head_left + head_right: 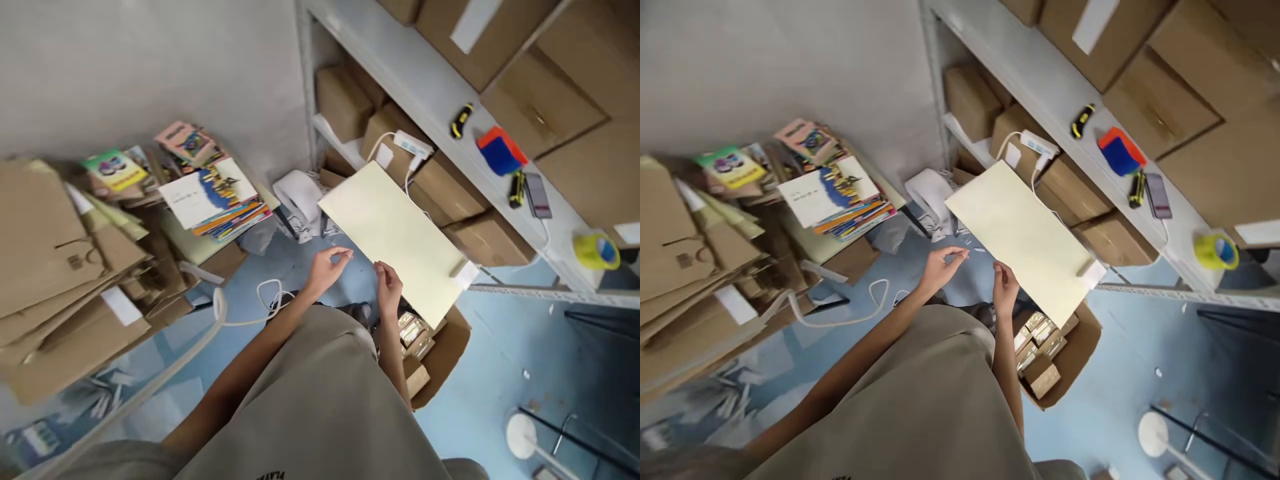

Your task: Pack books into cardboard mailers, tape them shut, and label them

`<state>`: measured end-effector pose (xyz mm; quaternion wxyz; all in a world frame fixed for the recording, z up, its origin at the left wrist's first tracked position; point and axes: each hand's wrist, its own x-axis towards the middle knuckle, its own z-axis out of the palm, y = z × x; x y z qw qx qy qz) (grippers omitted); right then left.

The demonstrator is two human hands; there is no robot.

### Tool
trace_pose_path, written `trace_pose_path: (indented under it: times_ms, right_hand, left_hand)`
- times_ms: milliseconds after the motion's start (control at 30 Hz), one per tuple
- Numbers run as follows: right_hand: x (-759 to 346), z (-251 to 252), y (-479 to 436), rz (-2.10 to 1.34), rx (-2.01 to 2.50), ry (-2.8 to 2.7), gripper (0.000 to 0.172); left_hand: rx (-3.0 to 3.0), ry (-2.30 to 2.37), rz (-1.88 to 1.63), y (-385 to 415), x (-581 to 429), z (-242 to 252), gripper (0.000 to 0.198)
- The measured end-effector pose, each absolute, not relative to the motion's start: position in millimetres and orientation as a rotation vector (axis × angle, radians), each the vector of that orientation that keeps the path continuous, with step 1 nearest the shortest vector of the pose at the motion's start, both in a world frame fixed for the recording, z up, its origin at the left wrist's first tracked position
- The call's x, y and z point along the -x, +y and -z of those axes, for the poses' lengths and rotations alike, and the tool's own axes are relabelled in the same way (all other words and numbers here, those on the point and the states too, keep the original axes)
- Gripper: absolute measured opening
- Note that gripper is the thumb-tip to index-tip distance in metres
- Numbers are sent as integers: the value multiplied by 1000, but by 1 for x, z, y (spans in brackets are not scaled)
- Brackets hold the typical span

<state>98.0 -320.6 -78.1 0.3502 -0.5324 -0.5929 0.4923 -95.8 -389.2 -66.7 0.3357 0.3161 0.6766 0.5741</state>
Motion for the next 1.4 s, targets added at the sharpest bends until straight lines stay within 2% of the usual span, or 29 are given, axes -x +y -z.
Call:
trace_pose_path:
  times_ms: [200, 333, 567, 800, 1033, 1133, 1300, 1400]
  right_hand:
    - [7, 38, -328, -1372, 1162, -1992, 45]
    - [52, 29, -320, -1458, 1052, -2179, 41]
    - [142, 48, -283, -1608, 867, -2364, 43]
    - [247, 68, -248, -1911, 583, -2459, 48]
    - [332, 100, -263, -2083, 394, -2502, 48]
    - [368, 110, -276, -1956, 357, -2592, 46]
    - [460, 119, -299, -1276, 273, -2776, 38]
    - [519, 122, -315, -965, 272, -2924, 53]
  left_hand:
    - [-599, 1639, -1748, -422, 168, 83, 39]
    - [-534, 1607, -1746, -431, 198, 111, 43]
    - [-358, 1715, -1774, -442, 258, 138, 39]
    - [119, 1800, -2108, -450, 298, 120, 49]
    - [479, 1868, -2250, -471, 324, 112, 55]
    - [539, 1859, -2267, -482, 346, 112, 49]
    - [470, 1811, -2305, -490, 399, 112, 45]
    - [352, 1784, -2344, -493, 433, 108, 47]
